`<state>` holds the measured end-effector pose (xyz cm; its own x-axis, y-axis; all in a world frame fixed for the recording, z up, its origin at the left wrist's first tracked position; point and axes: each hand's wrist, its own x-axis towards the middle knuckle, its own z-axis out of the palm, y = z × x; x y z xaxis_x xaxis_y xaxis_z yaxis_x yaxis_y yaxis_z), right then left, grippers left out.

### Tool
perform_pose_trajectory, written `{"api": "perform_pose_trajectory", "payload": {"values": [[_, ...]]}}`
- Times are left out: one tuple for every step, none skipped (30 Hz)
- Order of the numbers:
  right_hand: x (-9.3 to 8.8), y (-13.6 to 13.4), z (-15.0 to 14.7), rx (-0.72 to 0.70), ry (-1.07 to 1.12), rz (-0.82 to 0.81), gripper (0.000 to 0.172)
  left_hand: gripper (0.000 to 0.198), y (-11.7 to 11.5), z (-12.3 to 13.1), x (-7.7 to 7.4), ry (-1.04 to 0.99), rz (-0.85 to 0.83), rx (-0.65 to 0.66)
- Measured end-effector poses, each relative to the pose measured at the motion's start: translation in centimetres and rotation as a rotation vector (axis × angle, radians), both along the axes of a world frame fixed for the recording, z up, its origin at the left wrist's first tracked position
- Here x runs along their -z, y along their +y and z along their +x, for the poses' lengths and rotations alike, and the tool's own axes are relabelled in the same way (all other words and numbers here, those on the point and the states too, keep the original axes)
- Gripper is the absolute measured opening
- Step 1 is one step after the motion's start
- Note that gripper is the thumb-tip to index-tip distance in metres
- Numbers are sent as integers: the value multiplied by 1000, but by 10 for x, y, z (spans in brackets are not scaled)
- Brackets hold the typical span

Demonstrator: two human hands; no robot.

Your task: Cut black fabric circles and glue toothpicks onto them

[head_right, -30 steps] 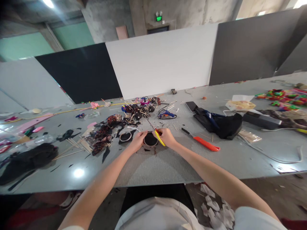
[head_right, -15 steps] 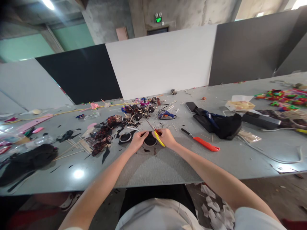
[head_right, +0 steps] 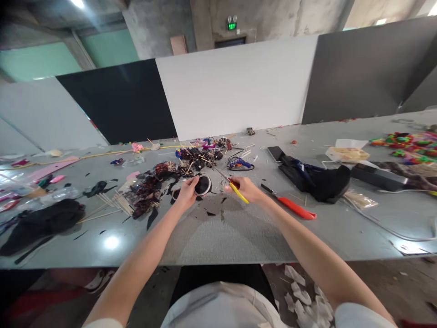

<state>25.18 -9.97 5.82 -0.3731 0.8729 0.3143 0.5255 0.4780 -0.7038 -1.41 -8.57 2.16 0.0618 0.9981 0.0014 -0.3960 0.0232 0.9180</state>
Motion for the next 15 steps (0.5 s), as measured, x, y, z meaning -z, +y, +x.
{"api": "perform_pose_trajectory", "payload": {"values": [[-4, 0, 5, -72, -28, -36, 57, 49, 1, -2, -3, -12, 6, 14], [-9, -1, 11, -165, -53, -109, 59, 47, 1, -5, -5, -20, 14, 21], [-14, -2, 17, -270, -76, -206, 62, 46, 2, -7, -7, -24, 19, 24], [-20, -3, 23, -378, -102, -311, 65, 44, 3, -10, -9, -24, 20, 30], [-25, -5, 28, -475, -132, -405, 68, 42, 4, -13, -10, -16, 12, 45], [-29, -7, 32, -551, -162, -480, 70, 41, 5, -16, -11, -3, -3, 70], [-33, -9, 35, -606, -186, -538, 71, 39, 5, -18, -11, 14, -21, 102], [-35, -10, 37, -647, -205, -580, 73, 38, 6, -21, -11, 32, -35, 140], [-37, -12, 38, -677, -217, -608, 76, 37, 6, -23, -11, 47, -48, 174], [-37, -13, 37, -702, -225, -626, 78, 36, 6, -25, -11, 58, -59, 201], [-36, -13, 36, -723, -231, -636, 80, 36, 5, -26, -10, 69, -67, 224], [-35, -13, 34, -741, -240, -640, 80, 37, 4, -26, -10, 85, -77, 251], [-33, -13, 31, -754, -253, -641, 79, 38, 3, -26, -10, 106, -85, 287], [-31, -13, 29, -756, -268, -641, 77, 40, 1, -25, -9, 133, -89, 329], [-30, -14, 27, -749, -284, -641, 75, 42, -1, -24, -9, 163, -91, 373]]}}
